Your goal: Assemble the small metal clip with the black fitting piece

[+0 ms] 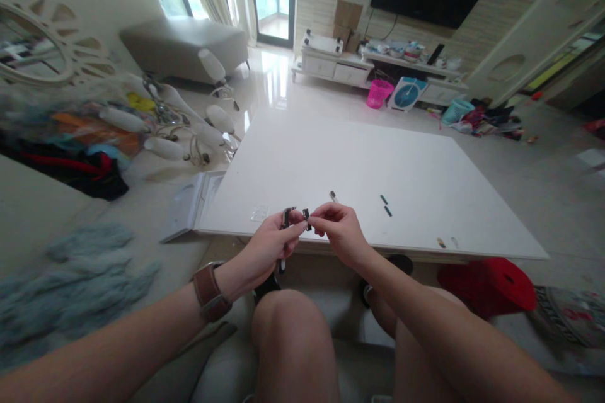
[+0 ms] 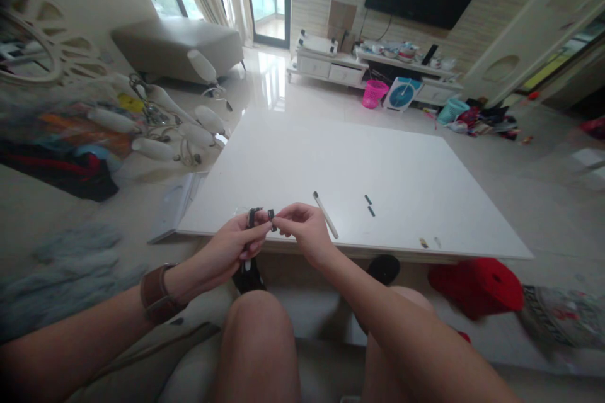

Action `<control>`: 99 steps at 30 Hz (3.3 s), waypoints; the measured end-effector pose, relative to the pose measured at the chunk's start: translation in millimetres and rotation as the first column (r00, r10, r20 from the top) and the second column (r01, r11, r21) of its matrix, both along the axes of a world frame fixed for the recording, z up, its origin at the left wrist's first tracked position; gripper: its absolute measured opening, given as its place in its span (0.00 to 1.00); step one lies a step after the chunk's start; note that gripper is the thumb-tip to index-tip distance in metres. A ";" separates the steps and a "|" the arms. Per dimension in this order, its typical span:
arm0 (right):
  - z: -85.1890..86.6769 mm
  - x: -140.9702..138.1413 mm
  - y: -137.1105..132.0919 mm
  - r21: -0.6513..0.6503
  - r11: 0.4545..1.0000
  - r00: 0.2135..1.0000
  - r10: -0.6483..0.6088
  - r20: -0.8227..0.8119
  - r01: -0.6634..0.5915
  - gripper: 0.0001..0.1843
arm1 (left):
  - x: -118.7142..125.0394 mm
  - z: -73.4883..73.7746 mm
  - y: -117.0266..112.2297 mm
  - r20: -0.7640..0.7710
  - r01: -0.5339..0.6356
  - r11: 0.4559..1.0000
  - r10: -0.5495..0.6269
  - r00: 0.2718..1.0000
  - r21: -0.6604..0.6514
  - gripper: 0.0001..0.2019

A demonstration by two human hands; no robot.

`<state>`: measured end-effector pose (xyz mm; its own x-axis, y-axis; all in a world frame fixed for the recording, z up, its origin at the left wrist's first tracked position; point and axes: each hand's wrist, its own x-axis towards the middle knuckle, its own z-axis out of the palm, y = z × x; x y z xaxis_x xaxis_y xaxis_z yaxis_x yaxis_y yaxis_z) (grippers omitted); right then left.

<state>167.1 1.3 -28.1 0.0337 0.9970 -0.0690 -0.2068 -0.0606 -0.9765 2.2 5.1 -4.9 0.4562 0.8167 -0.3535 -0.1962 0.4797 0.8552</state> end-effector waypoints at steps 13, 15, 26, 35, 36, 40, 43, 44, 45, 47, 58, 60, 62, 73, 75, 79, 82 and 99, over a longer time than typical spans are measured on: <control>-0.1 0.0 -0.5 0.009 1.000 1.000 0.012 0.013 -0.013 0.09 | -0.5 -1.4 0.4 0.015 0.020 1.000 -0.020 1.000 0.005 0.12; 0.0 -0.1 -0.9 0.011 1.000 1.000 0.019 0.014 -0.019 0.09 | -0.7 -0.6 -0.1 0.030 0.031 1.000 -0.031 0.999 0.000 0.12; 0.4 -0.9 -0.8 -0.007 1.000 1.000 0.015 0.014 -0.015 0.09 | -0.2 -2.3 -0.6 0.021 0.030 0.999 -0.030 0.999 -0.012 0.14; -3.9 -1.9 0.9 -0.023 1.000 1.000 0.008 -0.023 -0.009 0.08 | 1.8 -0.8 0.5 -0.015 -0.034 0.999 0.033 0.999 -0.012 0.18; -4.5 -1.7 0.8 -0.017 1.000 0.999 0.016 -0.030 -0.017 0.07 | 2.0 -0.7 0.3 -0.013 -0.034 0.999 0.034 0.999 -0.010 0.18; -5.6 -0.9 0.0 -0.005 1.000 0.997 0.019 -0.075 -0.019 0.07 | 2.8 0.1 -0.3 -0.012 -0.027 0.999 0.027 1.000 0.021 0.16; -5.1 -1.6 0.7 -0.020 1.000 0.993 0.021 -0.114 -0.024 0.07 | 3.2 1.1 -0.4 -0.053 -0.037 0.997 0.041 0.998 0.071 0.15; -4.9 -2.1 1.1 -0.024 0.999 0.992 0.025 -0.126 -0.028 0.06 | 3.2 1.4 -0.3 -0.071 -0.048 0.995 0.054 0.996 0.084 0.16; -4.6 -2.6 1.4 -0.028 0.999 0.991 0.026 -0.133 -0.030 0.06 | 3.2 1.7 -0.3 -0.086 -0.059 0.994 0.068 0.994 0.093 0.16; -4.1 -3.4 1.8 -0.044 0.999 0.989 0.022 -0.146 -0.029 0.04 | 2.8 2.1 0.0 -0.103 -0.075 0.992 0.086 0.991 0.105 0.16; -6.0 -3.0 2.2 -0.066 0.996 0.998 0.053 -0.017 -0.054 0.07 | -1.0 -1.1 3.0 -0.195 -0.084 0.972 0.127 0.972 0.218 0.14; -7.5 -1.8 3.4 -0.059 0.998 1.000 0.011 -0.002 -0.011 0.08 | -1.5 -1.3 3.8 -0.222 -0.113 0.964 0.168 0.960 0.241 0.13; -10.0 0.6 5.3 -0.039 0.998 0.999 -0.051 -0.012 0.050 0.08 | -1.4 -1.0 4.7 -0.231 -0.130 0.956 0.194 0.954 0.264 0.12; -4.6 -0.4 5.0 0.022 0.996 0.992 -0.086 -0.096 0.089 0.08 | 1.2 -11.9 6.7 -0.051 -0.041 0.966 0.056 0.997 0.256 0.12; -3.0 -1.6 3.9 0.035 0.996 0.992 -0.073 -0.105 0.077 0.06 | 1.7 -12.3 5.1 -0.033 -0.023 0.974 0.031 0.999 0.224 0.14; -0.6 -4.9 3.2 0.016 0.998 0.981 -0.054 -0.186 0.058 0.06 | 3.1 -10.2 1.1 -0.022 0.023 0.987 -0.019 1.000 0.161 0.15; 1.8 -7.3 1.6 -0.022 1.000 0.954 -0.008 -0.300 0.001 0.06 | 4.0 -10.3 -0.4 0.005 0.047 0.990 -0.048 0.999 0.131 0.16; 0.9 -7.8 -0.6 -0.037 0.992 0.865 0.086 -0.494 -0.120 0.05 | 4.0 -9.6 -1.6 0.039 0.062 0.979 -0.070 0.997 0.193 0.19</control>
<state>159.3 0.7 -27.3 -0.1237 0.9858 -0.1132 -0.6470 -0.1667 -0.7440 6.2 3.5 -14.5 0.5233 0.8349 -0.1709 -0.2103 0.3208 0.9235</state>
